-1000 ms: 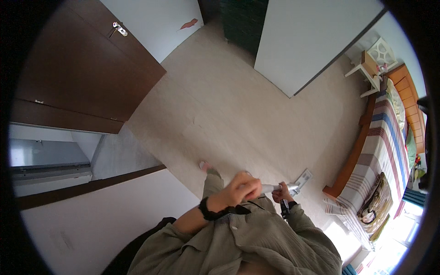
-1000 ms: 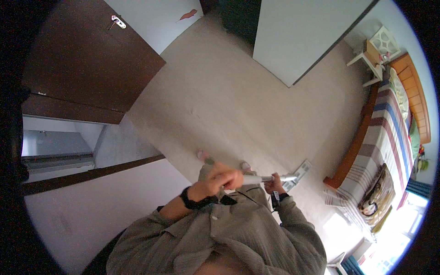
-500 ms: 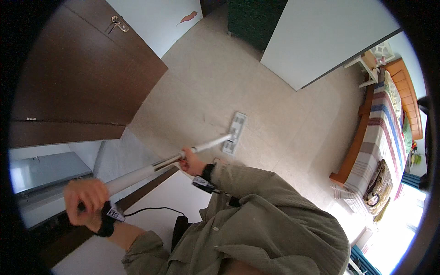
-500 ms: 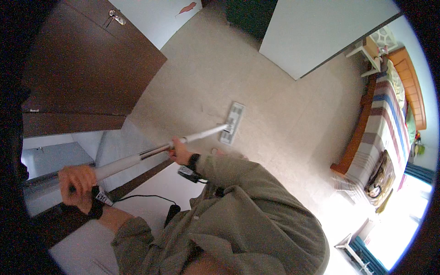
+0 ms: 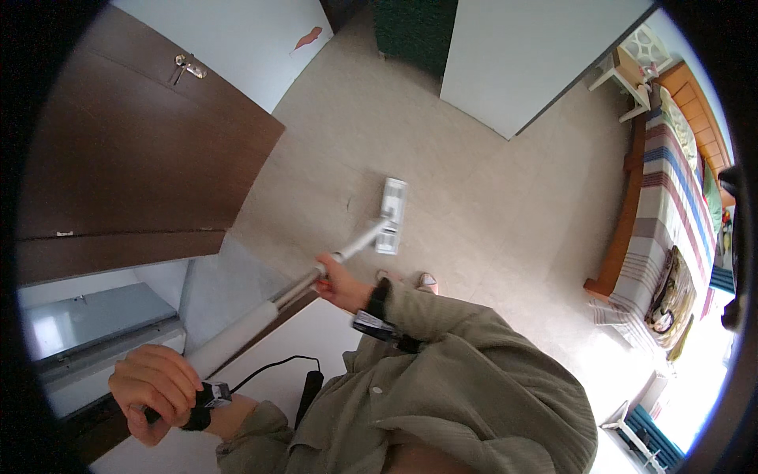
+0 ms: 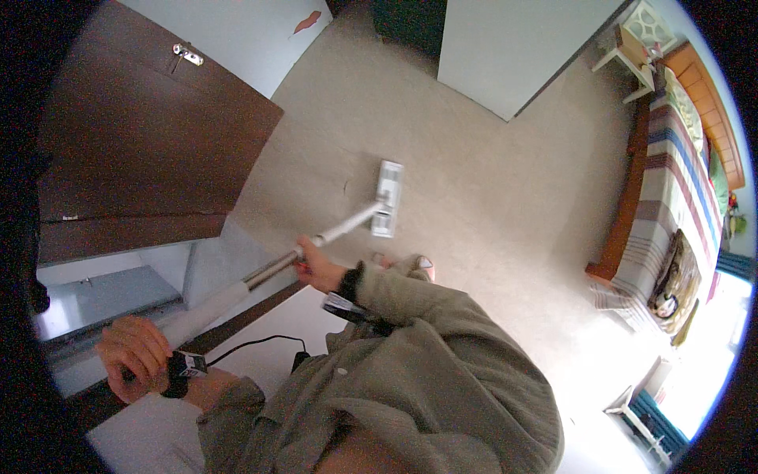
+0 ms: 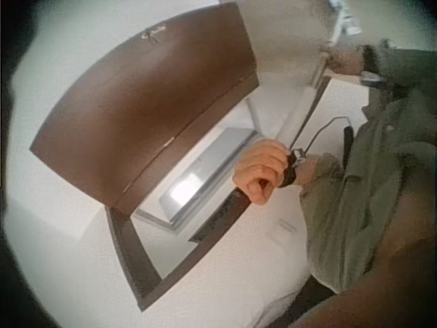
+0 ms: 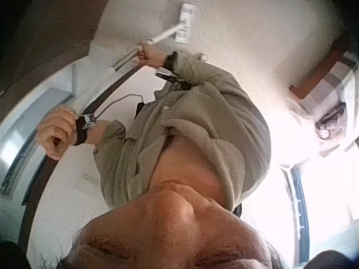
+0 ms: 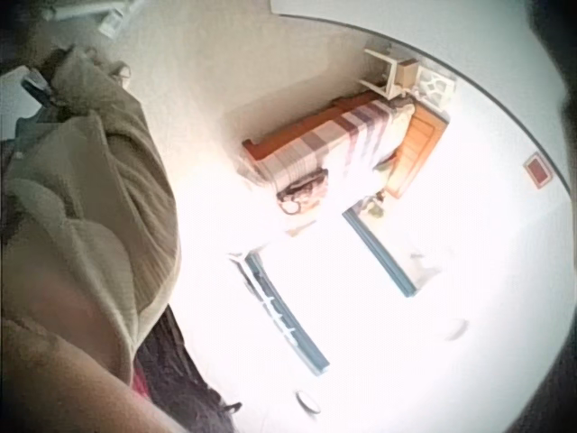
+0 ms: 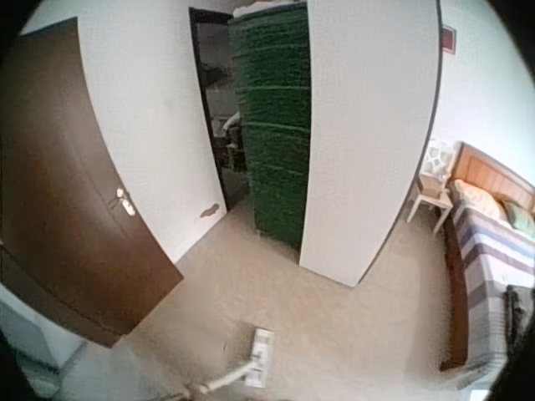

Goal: The person retrieves a mop from the bathroom and mops the floor in the hallway and two bedrooms. They move the mop back and forth across the floor, covering areas near furniture and along walls.

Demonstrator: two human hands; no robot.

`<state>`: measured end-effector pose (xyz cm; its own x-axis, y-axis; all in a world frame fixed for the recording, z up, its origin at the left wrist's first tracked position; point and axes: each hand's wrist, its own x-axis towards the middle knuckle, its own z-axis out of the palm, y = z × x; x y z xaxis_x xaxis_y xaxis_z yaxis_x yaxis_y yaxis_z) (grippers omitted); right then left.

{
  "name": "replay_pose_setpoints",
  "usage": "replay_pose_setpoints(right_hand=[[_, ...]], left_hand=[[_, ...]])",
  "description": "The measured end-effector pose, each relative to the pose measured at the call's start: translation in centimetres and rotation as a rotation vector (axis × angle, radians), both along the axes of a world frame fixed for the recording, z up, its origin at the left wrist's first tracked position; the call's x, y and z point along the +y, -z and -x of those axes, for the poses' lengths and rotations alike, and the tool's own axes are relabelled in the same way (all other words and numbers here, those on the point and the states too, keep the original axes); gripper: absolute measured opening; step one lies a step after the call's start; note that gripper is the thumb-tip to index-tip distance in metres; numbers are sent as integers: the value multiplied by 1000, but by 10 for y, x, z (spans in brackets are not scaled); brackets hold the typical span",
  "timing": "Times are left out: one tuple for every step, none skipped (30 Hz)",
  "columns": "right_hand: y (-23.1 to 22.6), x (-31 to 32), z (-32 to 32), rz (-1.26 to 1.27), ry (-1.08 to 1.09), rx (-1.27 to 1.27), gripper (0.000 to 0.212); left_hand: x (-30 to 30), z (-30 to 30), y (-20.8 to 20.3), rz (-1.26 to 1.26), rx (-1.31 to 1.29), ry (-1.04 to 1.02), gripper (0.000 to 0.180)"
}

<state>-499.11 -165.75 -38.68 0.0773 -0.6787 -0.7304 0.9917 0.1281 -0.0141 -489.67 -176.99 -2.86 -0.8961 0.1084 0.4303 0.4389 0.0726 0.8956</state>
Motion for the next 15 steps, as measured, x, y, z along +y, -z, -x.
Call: replay_pose_setpoints(right_hand=[[-3,25,6,27,55,29,36],[-3,55,14,54,113,13,34],[1,85,23,-31,131,14,33],[8,116,32,-43,168,-31,32],[16,148,40,-72,247,-59,32],[26,179,47,-74,339,-111,31],[40,208,53,-178,419,-79,31],[53,240,56,-322,510,-82,31],[66,274,55,-326,579,-71,32],[79,308,54,-353,666,-96,34],[93,342,52,-428,712,-122,36],[106,375,46,-498,768,-187,38],[120,407,36,-538,776,-166,40],[135,436,24,-590,802,-184,41],[150,463,7,-601,836,-160,42]], left_hand=[[-2,15,0,48,-64,241,27],[-8,38,7,71,-107,510,27],[-8,54,13,64,-187,790,27],[13,57,31,-39,-188,575,27],[29,68,53,-111,-137,425,28],[46,78,74,-266,-182,361,28],[67,90,100,-313,-239,311,30],[91,104,126,-473,-253,324,33],[114,114,146,-563,-390,277,35],[136,134,170,-501,-352,356,39],[159,147,188,-446,-440,381,41],[183,159,205,-487,-462,486,41],[208,170,222,-503,-546,568,41],[231,175,236,-505,-534,621,40],[254,174,249,-488,-570,653,39]])
